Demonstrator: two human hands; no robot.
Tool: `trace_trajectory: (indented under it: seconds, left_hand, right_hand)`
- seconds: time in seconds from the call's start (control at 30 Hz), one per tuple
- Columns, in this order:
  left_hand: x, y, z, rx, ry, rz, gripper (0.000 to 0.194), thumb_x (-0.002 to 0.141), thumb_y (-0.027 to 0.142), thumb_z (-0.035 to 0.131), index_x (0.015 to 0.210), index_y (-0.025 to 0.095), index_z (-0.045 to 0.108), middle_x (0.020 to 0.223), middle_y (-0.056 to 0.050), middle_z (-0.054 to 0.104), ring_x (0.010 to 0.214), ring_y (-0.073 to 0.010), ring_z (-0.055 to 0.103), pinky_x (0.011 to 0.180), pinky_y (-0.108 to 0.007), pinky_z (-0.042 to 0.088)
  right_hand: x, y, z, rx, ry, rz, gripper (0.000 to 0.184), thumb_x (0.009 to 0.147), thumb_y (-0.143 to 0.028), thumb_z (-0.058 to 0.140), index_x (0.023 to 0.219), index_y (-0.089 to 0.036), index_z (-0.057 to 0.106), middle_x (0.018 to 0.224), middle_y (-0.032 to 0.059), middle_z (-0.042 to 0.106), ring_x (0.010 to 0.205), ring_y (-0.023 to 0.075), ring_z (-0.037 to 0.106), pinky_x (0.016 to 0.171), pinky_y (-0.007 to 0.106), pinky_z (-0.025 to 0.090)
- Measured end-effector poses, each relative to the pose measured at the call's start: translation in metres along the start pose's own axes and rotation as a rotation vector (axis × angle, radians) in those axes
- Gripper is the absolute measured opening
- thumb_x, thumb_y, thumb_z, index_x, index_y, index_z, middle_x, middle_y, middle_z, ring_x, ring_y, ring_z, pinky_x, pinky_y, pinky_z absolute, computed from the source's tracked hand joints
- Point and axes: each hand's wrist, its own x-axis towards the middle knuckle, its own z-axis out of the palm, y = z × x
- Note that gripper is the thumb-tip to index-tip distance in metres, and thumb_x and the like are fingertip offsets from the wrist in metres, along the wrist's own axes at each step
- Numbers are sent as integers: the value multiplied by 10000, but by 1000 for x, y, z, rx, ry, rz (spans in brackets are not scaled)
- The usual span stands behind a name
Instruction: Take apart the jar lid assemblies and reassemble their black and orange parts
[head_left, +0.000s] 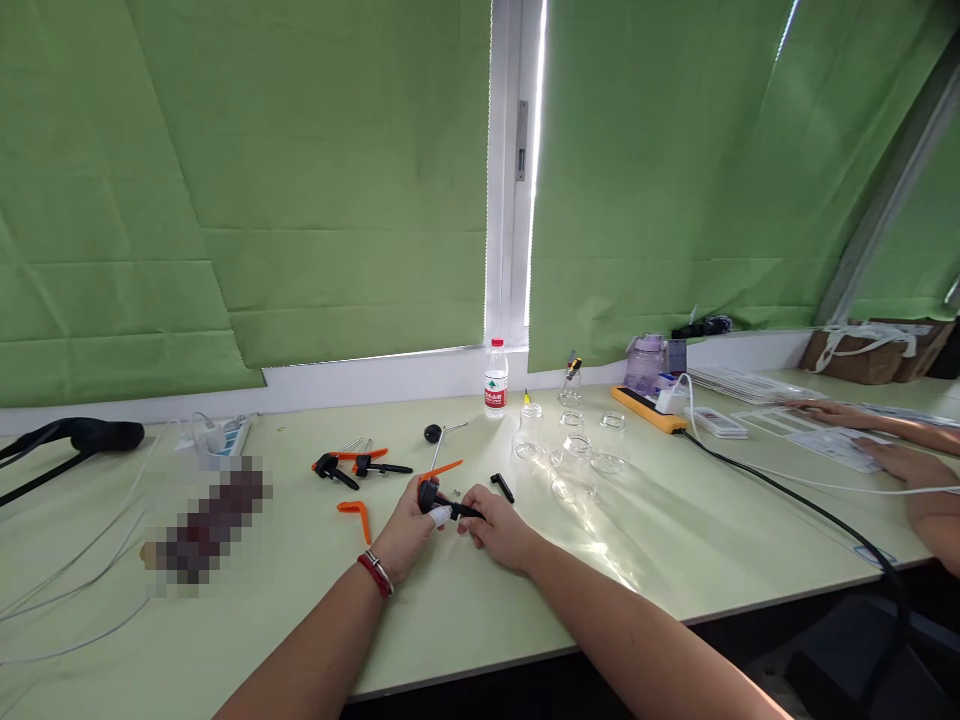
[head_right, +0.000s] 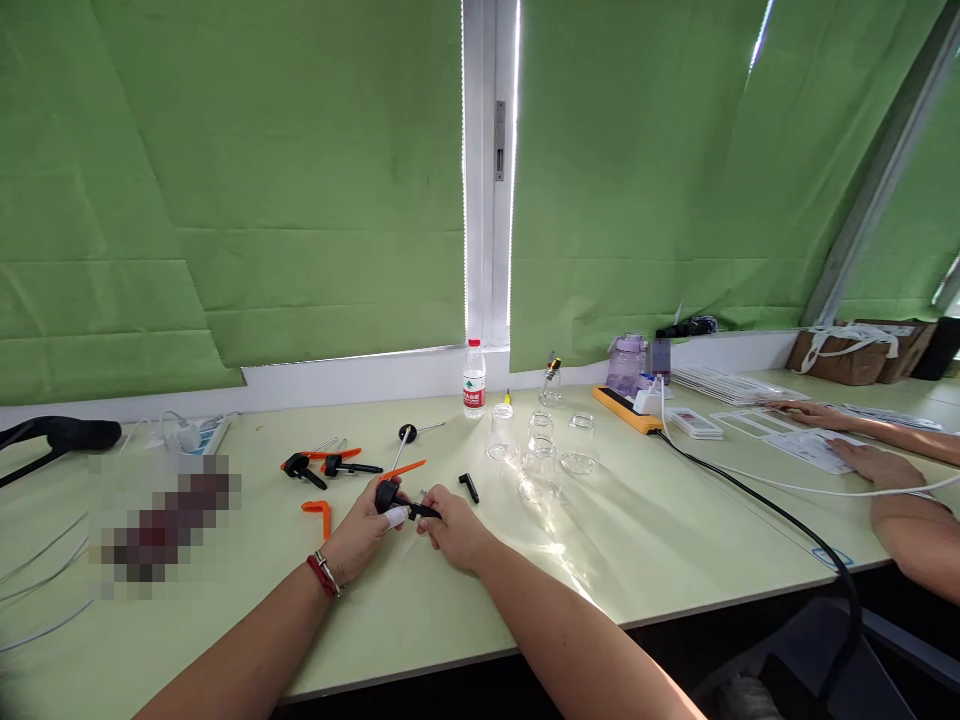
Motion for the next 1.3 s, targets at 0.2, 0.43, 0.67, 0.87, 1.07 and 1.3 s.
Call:
trace_trajectory:
  seconds: [0.2,0.43,0.67,0.87,1.07,1.3]
  left_hand:
    - [-2,8,1,69,115,136,585,753,200,562,1281,258,318,1313,-94,427,1165,-200,474,983,-362,376]
    - [-1,-2,5,103,96,388,510,712,114,563,1137,236,308,1505,-141,229,1416,-226,201,1135,-446,204]
    - [-6,-2,4,309,-30,482,905,663,180,676,1425,213,188,1507,-139,212,1405,-300,202,1142,-476,208]
    - [-2,-3,0,620,-53,538,1182,542,346,799,1485,205,100,1493,-185,191,1387,-383,183,1111,-567,218]
    - [2,-9,2,766,-56,595,1348,459,353,812,1499,177,-26,1465,-234,185,1361,-438,190,1063,-612,262]
    - [-2,-6,7,805,-1,655,1251,448,334,794,1492,169,125,1446,-211,256,1345,-425,229,1083,-572,250]
  right_hand:
    - [-2,-6,12,128,-43,-11,161,801,-271,538,852,-219,394,731,-41,619,458,66,442,512,237,351]
    - [1,-5,17,280,-95,45,299,793,-405,580,865,-220,357,725,-35,646,418,63,483,439,213,286]
    - [0,-12,17,381,-157,96,348,780,-480,602,855,-211,393,498,-77,554,383,86,481,407,200,266]
    - [-5,-12,16,551,-262,108,408,738,-524,678,844,-187,473,695,-2,631,581,136,606,538,249,407]
    - [-6,-13,15,659,-198,166,394,675,-468,762,792,-161,544,728,2,589,673,113,546,630,242,397]
    - [-4,-13,16,682,-217,159,388,683,-465,759,831,-151,587,739,7,593,683,114,544,691,260,407]
